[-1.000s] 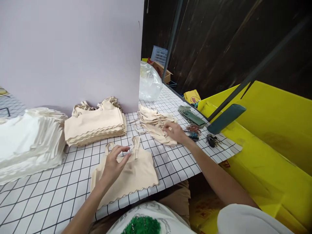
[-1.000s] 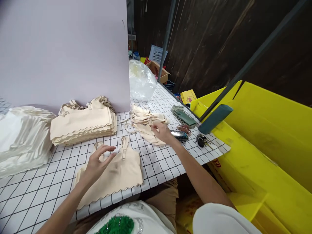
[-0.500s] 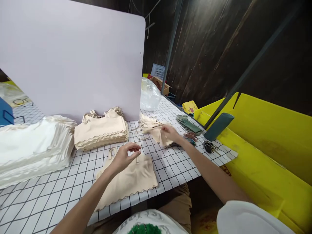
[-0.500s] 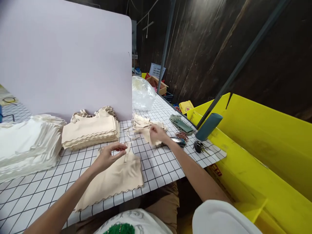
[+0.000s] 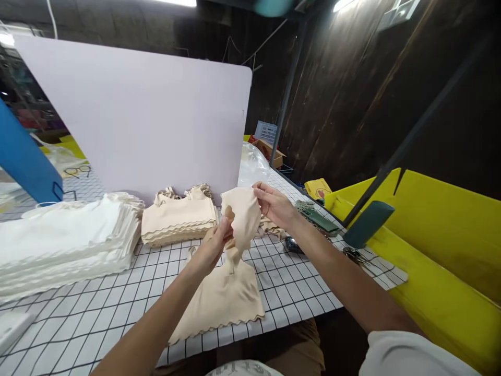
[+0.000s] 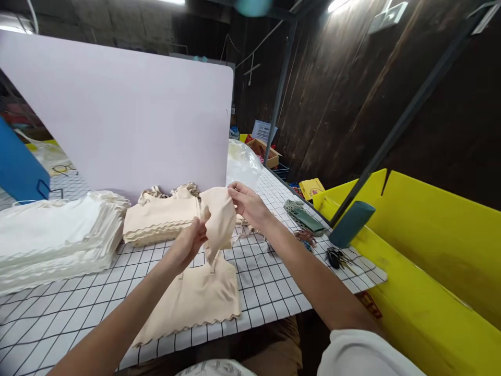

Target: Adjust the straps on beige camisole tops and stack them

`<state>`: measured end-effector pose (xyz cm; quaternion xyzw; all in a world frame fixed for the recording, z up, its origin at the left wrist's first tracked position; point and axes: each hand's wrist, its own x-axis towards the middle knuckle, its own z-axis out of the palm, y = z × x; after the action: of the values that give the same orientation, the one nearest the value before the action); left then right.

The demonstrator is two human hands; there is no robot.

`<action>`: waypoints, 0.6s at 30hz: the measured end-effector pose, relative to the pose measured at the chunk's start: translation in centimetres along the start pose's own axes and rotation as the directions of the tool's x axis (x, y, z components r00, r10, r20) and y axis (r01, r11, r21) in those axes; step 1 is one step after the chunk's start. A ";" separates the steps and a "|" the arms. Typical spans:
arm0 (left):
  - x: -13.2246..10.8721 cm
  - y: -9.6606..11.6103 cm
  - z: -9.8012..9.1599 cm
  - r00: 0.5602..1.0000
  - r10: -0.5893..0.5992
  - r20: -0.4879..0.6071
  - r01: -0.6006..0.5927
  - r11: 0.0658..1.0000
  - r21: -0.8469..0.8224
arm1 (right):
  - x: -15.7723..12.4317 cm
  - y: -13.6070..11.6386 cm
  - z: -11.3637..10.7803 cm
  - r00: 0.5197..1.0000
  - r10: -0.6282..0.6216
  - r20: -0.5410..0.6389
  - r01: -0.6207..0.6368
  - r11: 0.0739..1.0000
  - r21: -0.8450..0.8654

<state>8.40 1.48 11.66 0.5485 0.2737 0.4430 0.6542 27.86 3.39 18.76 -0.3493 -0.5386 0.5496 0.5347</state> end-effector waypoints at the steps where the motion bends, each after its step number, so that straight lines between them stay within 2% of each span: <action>1: 0.3 0.8 -0.1 0.999 0.023 -0.025 -0.023 0.999 -0.030 | 0.2 0.0 0.7 1.000 -0.006 0.011 0.006 1.000 0.012; 4: 1.2 3.4 -0.8 0.991 0.062 -0.122 -0.068 0.996 -0.050 | 0.9 0.4 2.4 0.998 -0.063 -0.007 0.063 0.997 0.043; 6: 1.8 5.0 -1.6 0.970 0.128 -0.206 -0.134 0.991 -0.019 | 1.3 0.7 3.2 0.995 -0.092 -0.025 0.094 0.993 0.066; 8: 2.2 6.0 -2.5 0.950 0.174 -0.260 -0.172 0.985 0.032 | 1.5 1.0 3.7 0.993 -0.108 -0.040 0.112 0.989 0.098; 9: 2.4 6.3 -2.9 0.950 0.162 -0.266 -0.154 0.987 0.051 | 1.5 1.2 4.0 0.992 -0.118 -0.048 0.122 0.986 0.111; 14: 2.9 5.6 -3.9 0.988 -0.057 -0.142 0.057 0.998 -0.005 | 1.7 1.9 4.7 0.988 -0.136 -0.068 0.142 0.986 0.085; 16: 3.1 5.2 -3.9 0.990 -0.062 -0.128 0.058 0.998 -0.035 | 1.7 2.0 4.8 0.992 -0.112 -0.067 0.117 0.990 0.082; 18: 3.4 5.1 -3.9 0.985 -0.035 -0.167 0.025 0.997 -0.067 | 1.5 2.1 4.5 0.994 -0.084 -0.075 0.091 0.992 0.089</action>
<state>5.28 6.35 16.01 0.4837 0.3215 0.4863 0.6528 22.81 4.13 17.79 -0.3197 -0.5080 0.5369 0.5928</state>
